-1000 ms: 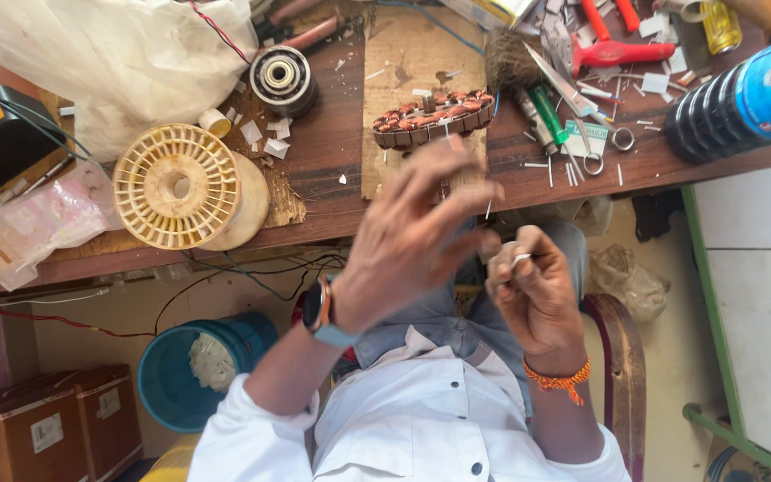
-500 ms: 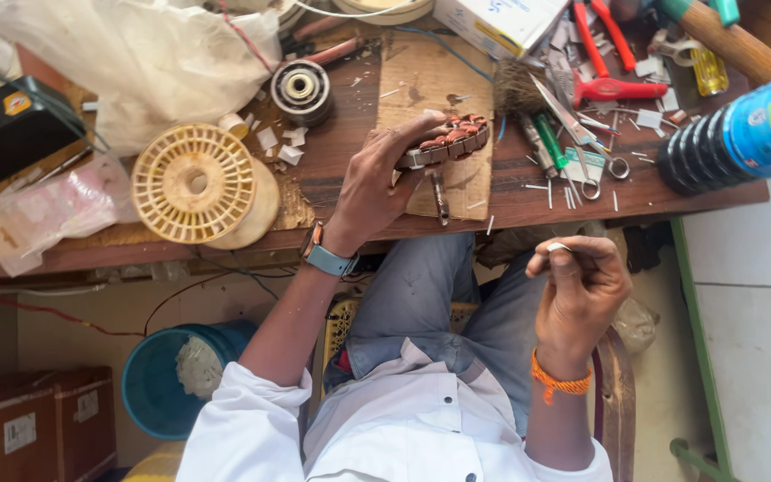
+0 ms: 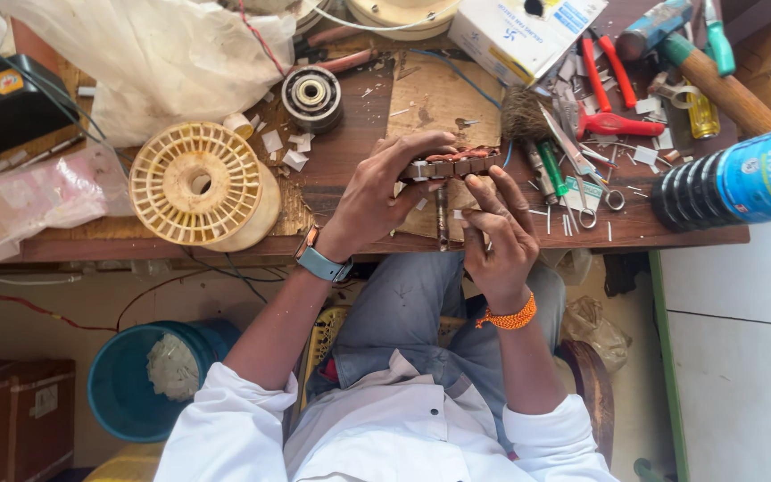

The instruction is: The person cuts small white insulating strips with scissors and places them between copper windings on a motor armature. They then use a screwdriver to press the strips into the slots. The person repeats this process for several slots on the armature.

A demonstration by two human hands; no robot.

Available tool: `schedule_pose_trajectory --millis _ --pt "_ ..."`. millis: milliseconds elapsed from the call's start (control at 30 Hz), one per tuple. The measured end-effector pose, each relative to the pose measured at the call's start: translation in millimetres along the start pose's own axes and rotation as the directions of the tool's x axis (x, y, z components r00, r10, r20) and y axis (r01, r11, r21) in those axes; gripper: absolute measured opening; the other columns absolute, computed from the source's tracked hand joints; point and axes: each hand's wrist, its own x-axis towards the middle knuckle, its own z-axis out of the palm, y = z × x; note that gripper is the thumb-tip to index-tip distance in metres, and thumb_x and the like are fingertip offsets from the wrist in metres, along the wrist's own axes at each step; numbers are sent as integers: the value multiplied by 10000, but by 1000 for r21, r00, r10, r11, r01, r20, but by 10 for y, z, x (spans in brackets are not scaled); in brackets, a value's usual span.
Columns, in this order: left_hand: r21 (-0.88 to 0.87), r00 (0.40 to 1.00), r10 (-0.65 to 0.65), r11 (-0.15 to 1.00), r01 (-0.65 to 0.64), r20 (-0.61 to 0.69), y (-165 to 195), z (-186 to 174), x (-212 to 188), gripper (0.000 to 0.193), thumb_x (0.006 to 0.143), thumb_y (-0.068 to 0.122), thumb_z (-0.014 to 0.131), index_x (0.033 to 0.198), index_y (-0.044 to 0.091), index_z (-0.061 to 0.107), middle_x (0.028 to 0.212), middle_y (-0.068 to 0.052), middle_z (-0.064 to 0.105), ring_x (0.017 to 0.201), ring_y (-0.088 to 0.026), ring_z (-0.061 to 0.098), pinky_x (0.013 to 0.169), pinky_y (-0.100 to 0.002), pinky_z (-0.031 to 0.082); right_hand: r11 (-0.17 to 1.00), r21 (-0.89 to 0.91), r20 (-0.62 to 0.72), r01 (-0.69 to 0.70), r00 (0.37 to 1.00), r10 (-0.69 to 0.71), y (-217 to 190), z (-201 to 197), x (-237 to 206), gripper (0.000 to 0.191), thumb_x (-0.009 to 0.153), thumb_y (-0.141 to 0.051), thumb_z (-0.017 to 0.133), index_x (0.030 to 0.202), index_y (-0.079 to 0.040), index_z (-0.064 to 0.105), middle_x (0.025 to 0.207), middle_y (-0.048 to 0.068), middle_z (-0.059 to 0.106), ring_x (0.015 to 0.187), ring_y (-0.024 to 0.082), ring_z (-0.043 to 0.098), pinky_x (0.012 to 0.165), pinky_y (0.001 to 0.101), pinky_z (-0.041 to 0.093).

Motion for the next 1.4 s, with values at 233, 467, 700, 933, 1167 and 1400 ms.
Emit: schedule_pose_trajectory --millis 233,467,700,933,1167,1400 --pt "186 993 28 981 -49 115 60 82 0 676 818 75 818 1433 185 562 1284 -24 669 1213 -269 633 1064 -450 501 983 142 -134 -116 982 135 107 116 -264 171 926 88 725 977 1 587 1128 194 744 1083 299 761 939 353 612" --pt "368 988 83 922 -125 128 -101 258 0 664 850 174 831 1445 332 584 1202 13 617 1209 -231 614 990 -414 517 982 165 -151 -95 981 120 245 163 -282 198 911 64 749 940 -5 566 1125 236 746 909 259 777 727 293 600" --pt "422 972 187 877 -229 139 -138 290 56 684 788 153 804 1420 313 594 1175 11 599 1159 -240 578 1007 -419 520 994 64 -74 91 994 -86 210 -159 -71 198 910 77 769 993 1 606 1125 200 743 988 300 770 798 371 643" --pt "356 979 159 914 -194 124 -20 286 86 555 866 256 810 1389 264 624 1103 -34 577 1117 -275 578 973 -419 520 987 55 -213 153 967 -138 276 -129 84 210 897 126 769 1016 -5 656 988 146 715 944 302 727 841 384 620" --pt "335 991 118 933 -132 62 25 284 63 570 823 194 813 1362 293 654 1097 -5 599 1084 -242 596 954 -399 533 959 -32 -203 282 938 -282 363 -73 100 222 858 114 797 990 -11 669 983 126 733 928 310 731 803 378 622" --pt "333 993 116 936 -119 30 9 331 54 593 789 177 838 1343 299 666 1070 -10 593 1045 -240 594 948 -401 524 940 -126 -150 317 931 -334 384 -92 74 203 856 98 815 988 -9 703 1006 116 748 943 293 736 825 369 629"
